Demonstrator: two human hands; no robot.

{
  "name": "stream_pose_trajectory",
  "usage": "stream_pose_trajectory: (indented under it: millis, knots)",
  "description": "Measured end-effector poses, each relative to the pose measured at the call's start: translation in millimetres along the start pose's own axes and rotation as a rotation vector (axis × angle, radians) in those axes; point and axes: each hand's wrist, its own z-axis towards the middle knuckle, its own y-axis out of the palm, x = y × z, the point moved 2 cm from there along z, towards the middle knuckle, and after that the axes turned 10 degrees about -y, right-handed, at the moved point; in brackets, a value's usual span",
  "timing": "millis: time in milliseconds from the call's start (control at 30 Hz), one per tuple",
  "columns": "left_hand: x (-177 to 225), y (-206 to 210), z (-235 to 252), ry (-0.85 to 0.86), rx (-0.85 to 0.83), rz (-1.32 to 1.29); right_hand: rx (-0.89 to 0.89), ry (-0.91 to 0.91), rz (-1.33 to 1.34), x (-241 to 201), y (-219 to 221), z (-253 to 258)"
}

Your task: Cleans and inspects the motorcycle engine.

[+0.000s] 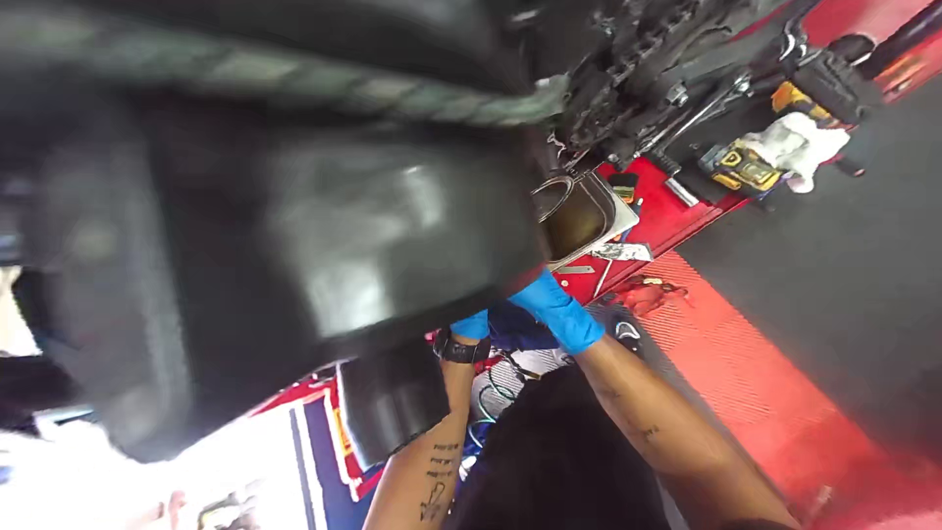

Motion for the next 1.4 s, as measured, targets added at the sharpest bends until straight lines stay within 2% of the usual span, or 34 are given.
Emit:
stream_pose_trajectory:
  millis: [100,233,467,600,767,1000,1300,1400]
  knots:
    - [9,-4,-7,-0.031,-0.06,0.04,0.068,-0.029,0.109,20,18,-3]
    - [19,0,-2,0.042,-0.097,0.112,0.125,-0.082,0.247,37,33,-7]
    - [19,0,2,0.031,-0.081,0.137,0.208,-0.161,0.249,52,46,-14]
    - [29,6,-2,0.008,-0.098,0.144,0.188,-0.178,0.295,57,48,-16]
    - [21,4,5,0.006,-0.029,0.128,0.176,-0.199,0.413,61,47,-16]
    - [24,4,5,0.017,-0.004,0.174,0.156,-0.119,0.311,62,43,-23]
    - [33,13,8,0.101,0.019,0.339,0.112,-0.154,0.228,58,37,-19]
    - [33,11,9,0.111,0.005,0.323,0.084,-0.151,0.218,56,36,-18]
